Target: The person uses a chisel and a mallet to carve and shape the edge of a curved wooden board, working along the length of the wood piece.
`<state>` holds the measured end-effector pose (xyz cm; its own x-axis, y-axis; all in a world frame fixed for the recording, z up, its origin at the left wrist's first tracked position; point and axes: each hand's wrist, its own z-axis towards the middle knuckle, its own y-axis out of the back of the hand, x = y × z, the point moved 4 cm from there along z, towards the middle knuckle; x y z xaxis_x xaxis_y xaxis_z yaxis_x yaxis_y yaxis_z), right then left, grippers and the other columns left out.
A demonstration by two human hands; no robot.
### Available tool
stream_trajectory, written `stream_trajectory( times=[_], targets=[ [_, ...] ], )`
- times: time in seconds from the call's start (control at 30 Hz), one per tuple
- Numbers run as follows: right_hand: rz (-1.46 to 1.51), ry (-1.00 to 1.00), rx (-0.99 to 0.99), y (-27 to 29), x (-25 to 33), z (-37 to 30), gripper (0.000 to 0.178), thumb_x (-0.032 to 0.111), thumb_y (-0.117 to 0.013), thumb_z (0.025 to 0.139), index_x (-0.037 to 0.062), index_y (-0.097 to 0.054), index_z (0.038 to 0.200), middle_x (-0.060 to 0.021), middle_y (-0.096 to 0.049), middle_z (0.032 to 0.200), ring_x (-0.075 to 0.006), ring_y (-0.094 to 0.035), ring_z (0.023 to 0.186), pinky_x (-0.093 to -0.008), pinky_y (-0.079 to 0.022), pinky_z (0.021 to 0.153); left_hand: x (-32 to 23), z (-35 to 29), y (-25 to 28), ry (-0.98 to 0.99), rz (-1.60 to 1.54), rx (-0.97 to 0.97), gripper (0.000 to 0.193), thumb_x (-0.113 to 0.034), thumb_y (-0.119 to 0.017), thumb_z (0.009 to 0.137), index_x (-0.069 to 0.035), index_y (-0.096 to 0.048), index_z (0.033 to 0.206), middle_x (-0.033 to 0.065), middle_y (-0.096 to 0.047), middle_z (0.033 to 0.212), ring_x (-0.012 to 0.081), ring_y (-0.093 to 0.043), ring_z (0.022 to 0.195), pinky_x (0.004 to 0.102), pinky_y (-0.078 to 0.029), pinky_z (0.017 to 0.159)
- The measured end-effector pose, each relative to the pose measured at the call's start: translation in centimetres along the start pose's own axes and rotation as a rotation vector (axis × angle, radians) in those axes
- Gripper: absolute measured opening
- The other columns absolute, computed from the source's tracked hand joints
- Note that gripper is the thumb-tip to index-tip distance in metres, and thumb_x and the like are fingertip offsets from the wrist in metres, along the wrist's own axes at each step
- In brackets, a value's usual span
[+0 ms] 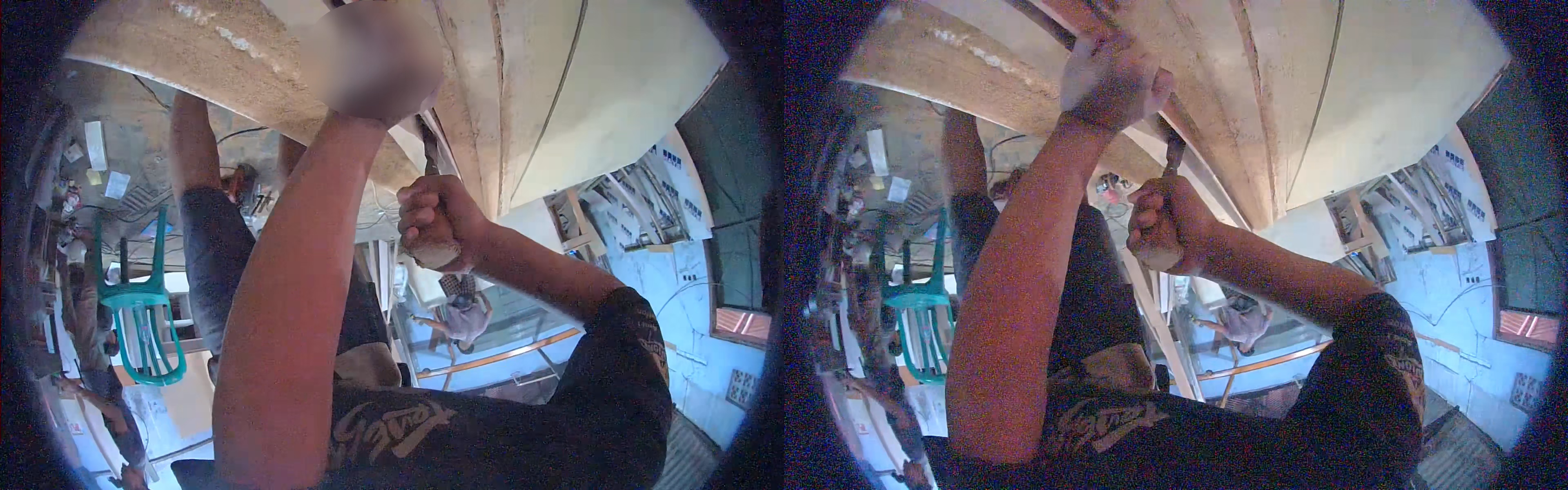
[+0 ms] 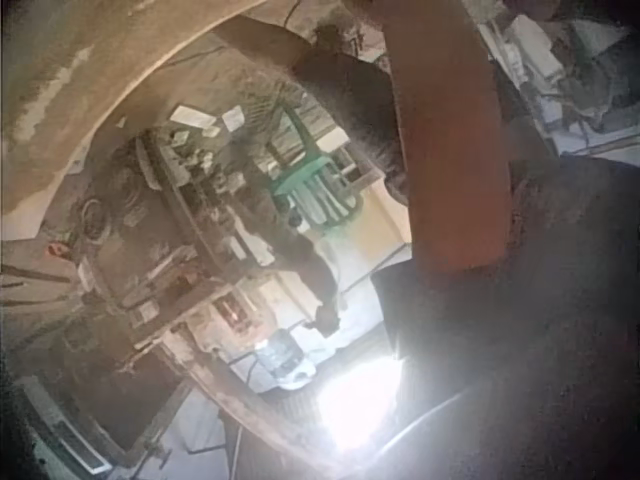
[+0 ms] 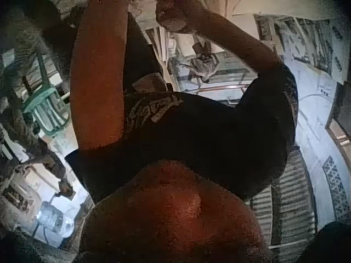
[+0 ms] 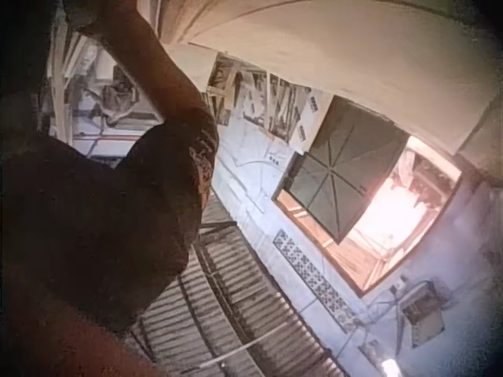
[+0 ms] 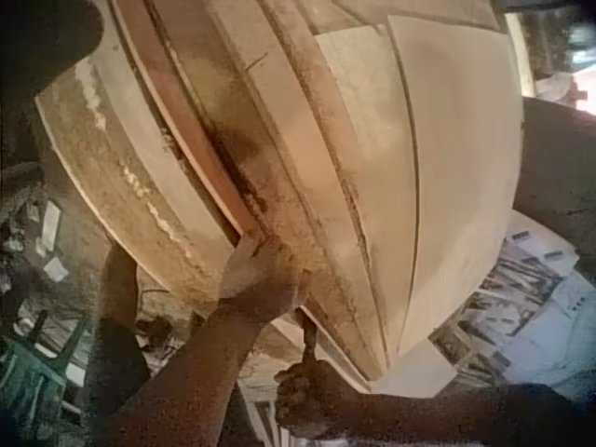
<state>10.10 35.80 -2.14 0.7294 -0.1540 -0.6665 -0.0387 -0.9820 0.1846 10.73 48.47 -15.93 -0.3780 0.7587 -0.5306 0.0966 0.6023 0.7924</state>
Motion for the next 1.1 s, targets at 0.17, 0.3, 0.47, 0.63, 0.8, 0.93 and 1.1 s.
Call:
stream_trajectory(
  times=[0.17, 0.3, 0.47, 0.63, 0.8, 0.93, 1.1],
  targets=[
    [0.015, -0.044, 0.021, -0.3, 0.5, 0.0, 0.026, 0.018, -0.055, 0.094, 0.0197, -0.05, 0.069, 0.0103, -0.051, 0.06, -0.0071, -0.054, 0.056, -0.0301, -0.052, 0.064, -0.1, 0.1, 0.1, -0.064, -0.016, -0.073, 0.03, -0.037, -0.063, 0.087, -0.013, -0.072, 0.073, 0.0051, -0.071, 0.08, 0.024, -0.067, 0.093, 0.0474, -0.046, 0.091],
    [-0.107, -0.042, 0.008, -0.8, 0.8, -0.1, 0.026, 0.018, -0.056, 0.094, 0.0186, -0.051, 0.068, 0.0093, -0.051, 0.06, -0.0074, -0.054, 0.056, -0.0288, -0.053, 0.065, -0.3, 0.0, 0.4, -0.093, -0.019, -0.078, 0.029, -0.038, -0.063, 0.088, -0.013, -0.073, 0.078, 0.005, -0.071, 0.083, 0.0241, -0.065, 0.099, 0.0461, -0.045, 0.098],
    [-0.003, -0.015, -0.125, -1.7, 1.0, -0.4, 0.027, 0.018, -0.055, 0.092, 0.0192, -0.049, 0.065, 0.0075, -0.05, 0.059, -0.0087, -0.052, 0.053, -0.0279, -0.052, 0.063, -0.3, 0.1, 1.2, -0.111, 0.066, -0.128, 0.031, -0.041, -0.063, 0.089, -0.014, -0.074, 0.08, 0.0049, -0.07, 0.084, 0.0249, -0.064, 0.102, 0.044, -0.042, 0.104],
    [-0.157, -0.045, -0.042, -3.1, 1.0, -0.1, 0.025, 0.02, -0.054, 0.092, 0.0196, -0.049, 0.067, 0.0076, -0.049, 0.058, -0.0092, -0.05, 0.052, -0.0278, -0.052, 0.062, 0.0, -0.3, 1.5, -0.145, 0.049, -0.197, 0.027, -0.038, -0.064, 0.086, -0.013, -0.074, 0.082, 0.0047, -0.069, 0.085, 0.025, -0.063, 0.104, 0.0428, -0.036, 0.113],
    [-0.13, -0.058, -0.13, -3.8, 0.7, 0.1, 0.024, 0.02, -0.055, 0.089, 0.0187, -0.049, 0.066, 0.0067, -0.05, 0.057, -0.0102, -0.052, 0.052, -0.0288, -0.052, 0.06, 0.2, -0.6, 1.8, -0.142, 0.067, -0.322, 0.02, -0.031, -0.065, 0.082, -0.013, -0.074, 0.082, 0.0039, -0.069, 0.086, 0.0248, -0.062, 0.104, 0.044, -0.034, 0.118],
    [-0.103, -0.057, -0.174, -4.1, 0.7, -0.1, 0.022, 0.016, -0.056, 0.085, 0.0172, -0.048, 0.065, 0.0058, -0.051, 0.058, -0.0113, -0.054, 0.054, -0.0312, -0.054, 0.059, -0.4, -0.6, 1.8, -0.188, 0.103, -0.226, 0.016, -0.028, -0.065, 0.077, -0.015, -0.074, 0.078, 0.0045, -0.071, 0.094, 0.0254, -0.063, 0.107, 0.0452, -0.033, 0.119],
    [-0.075, -0.155, -0.163, -3.9, 1.0, 0.0, 0.02, 0.015, -0.054, 0.083, 0.0165, -0.048, 0.064, 0.0031, -0.052, 0.058, -0.0155, -0.055, 0.051, -0.0348, -0.054, 0.056, -0.3, -0.6, 2.0, -0.171, -0.024, -0.286, 0.017, -0.027, -0.064, 0.078, -0.016, -0.077, 0.077, 0.0075, -0.074, 0.094, 0.0268, -0.065, 0.111, 0.0465, -0.031, 0.122]
  ],
)
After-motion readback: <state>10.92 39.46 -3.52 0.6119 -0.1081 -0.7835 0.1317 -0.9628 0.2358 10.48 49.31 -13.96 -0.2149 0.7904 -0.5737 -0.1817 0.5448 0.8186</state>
